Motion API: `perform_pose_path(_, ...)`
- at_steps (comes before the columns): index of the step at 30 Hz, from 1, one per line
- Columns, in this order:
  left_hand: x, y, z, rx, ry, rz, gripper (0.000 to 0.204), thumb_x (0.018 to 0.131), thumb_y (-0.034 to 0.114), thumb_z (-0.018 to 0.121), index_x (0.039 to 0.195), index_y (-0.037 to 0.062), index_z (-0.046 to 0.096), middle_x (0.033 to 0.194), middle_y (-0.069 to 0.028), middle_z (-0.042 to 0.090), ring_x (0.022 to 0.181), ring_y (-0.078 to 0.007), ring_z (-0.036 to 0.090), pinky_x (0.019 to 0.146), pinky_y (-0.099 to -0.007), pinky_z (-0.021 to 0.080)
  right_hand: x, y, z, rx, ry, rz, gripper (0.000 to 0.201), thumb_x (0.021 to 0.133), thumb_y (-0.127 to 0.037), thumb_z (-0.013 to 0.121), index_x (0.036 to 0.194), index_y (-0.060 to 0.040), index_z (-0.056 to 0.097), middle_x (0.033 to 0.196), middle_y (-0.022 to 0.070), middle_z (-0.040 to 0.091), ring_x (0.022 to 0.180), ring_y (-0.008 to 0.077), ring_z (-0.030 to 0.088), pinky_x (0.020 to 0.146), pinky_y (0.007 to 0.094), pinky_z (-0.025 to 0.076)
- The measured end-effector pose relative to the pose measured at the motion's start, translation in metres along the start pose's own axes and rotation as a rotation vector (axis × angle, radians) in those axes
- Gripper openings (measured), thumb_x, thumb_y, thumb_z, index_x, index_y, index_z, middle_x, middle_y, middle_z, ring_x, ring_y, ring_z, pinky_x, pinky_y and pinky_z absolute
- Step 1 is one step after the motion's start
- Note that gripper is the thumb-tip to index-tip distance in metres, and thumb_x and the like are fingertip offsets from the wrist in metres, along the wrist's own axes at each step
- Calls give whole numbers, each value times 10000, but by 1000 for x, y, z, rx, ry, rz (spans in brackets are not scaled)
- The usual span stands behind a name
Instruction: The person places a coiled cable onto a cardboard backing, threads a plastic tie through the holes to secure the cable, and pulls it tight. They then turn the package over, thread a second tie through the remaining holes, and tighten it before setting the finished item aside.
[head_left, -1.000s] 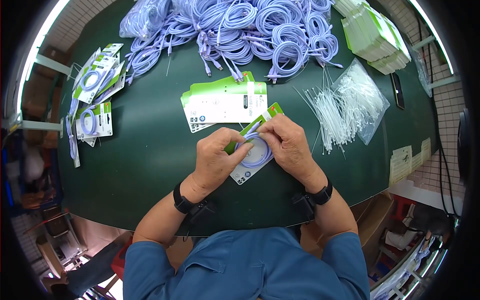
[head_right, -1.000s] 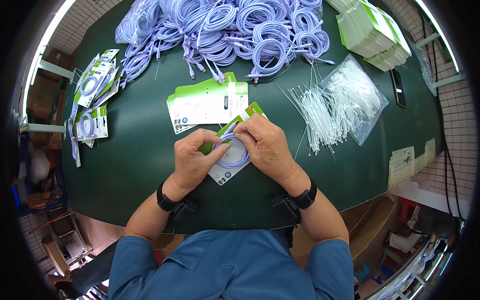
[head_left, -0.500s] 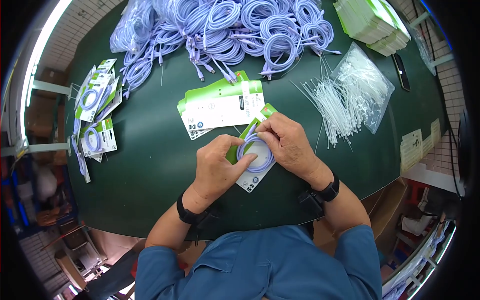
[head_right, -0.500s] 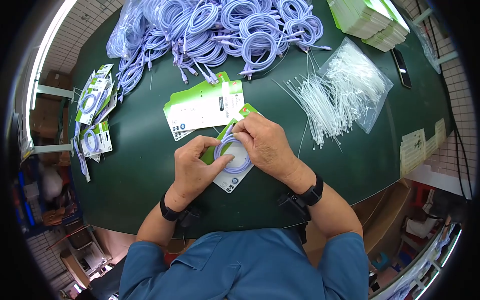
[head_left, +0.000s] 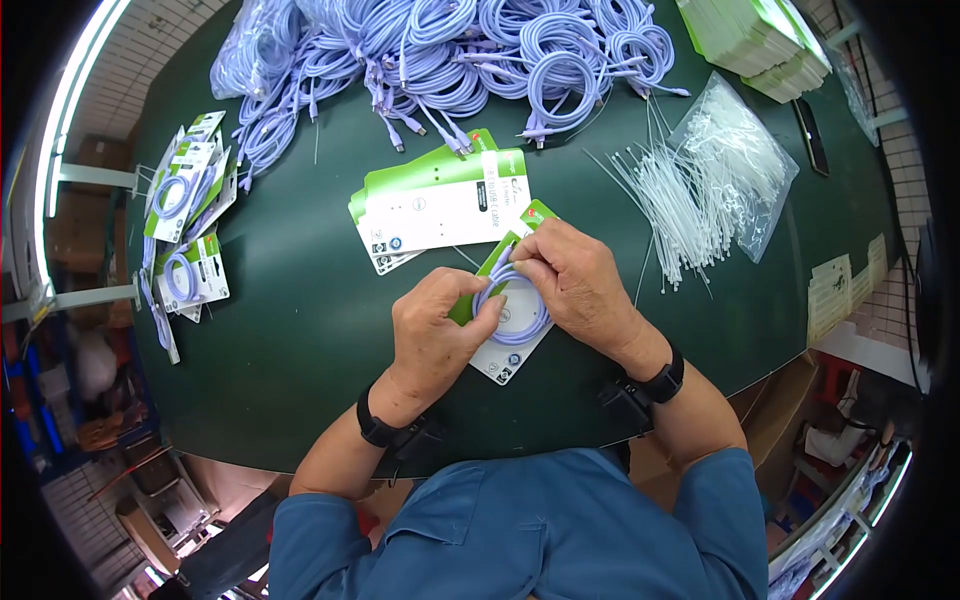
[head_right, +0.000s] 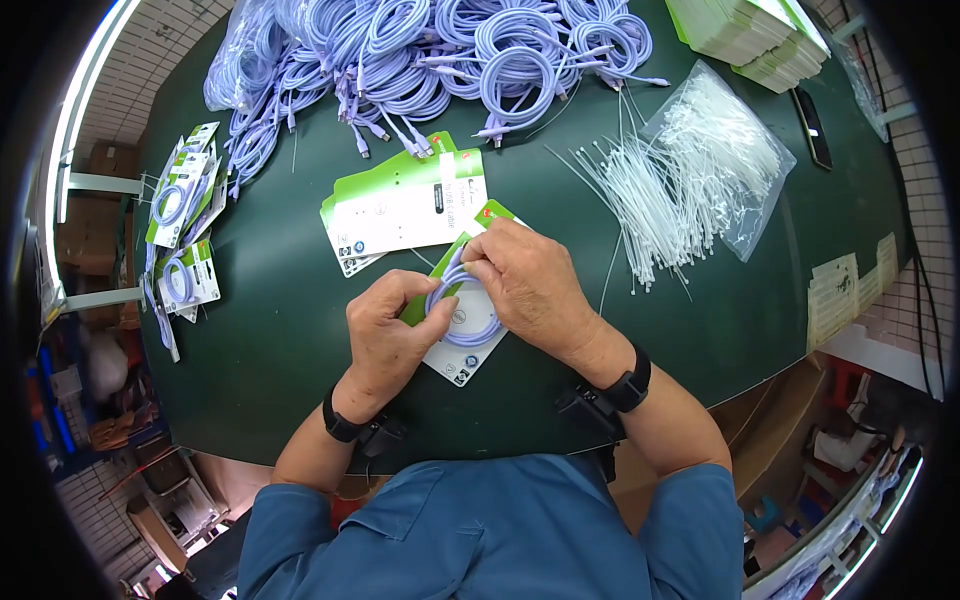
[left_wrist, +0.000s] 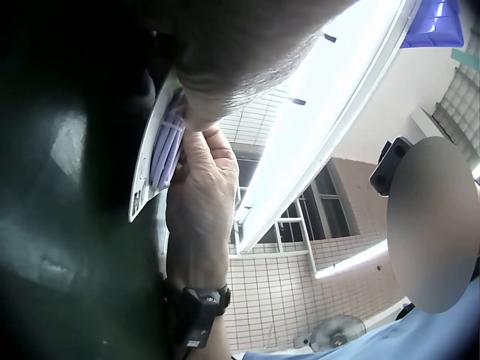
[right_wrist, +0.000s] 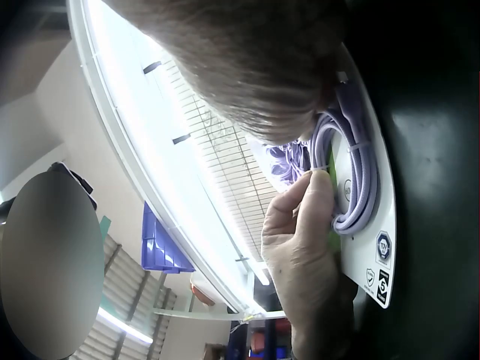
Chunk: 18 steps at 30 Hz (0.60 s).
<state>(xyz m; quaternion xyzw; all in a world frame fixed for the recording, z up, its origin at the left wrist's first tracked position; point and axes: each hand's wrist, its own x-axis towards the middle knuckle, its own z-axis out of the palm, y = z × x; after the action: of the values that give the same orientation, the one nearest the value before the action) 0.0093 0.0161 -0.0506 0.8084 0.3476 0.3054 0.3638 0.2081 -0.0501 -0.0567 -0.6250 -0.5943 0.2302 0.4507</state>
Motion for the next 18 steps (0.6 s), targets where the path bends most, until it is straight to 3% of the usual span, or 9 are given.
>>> perform_pose_path(18, 2, -2, 1, 5, 12, -19, 173, 807, 32, 867, 906, 19, 726, 789, -50, 716, 659, -108, 644, 618, -262, 519, 9, 3, -3, -17, -150, -96, 28, 916, -17, 704, 911, -22, 677, 865, 112, 640, 815, 309, 654, 724, 407, 528)
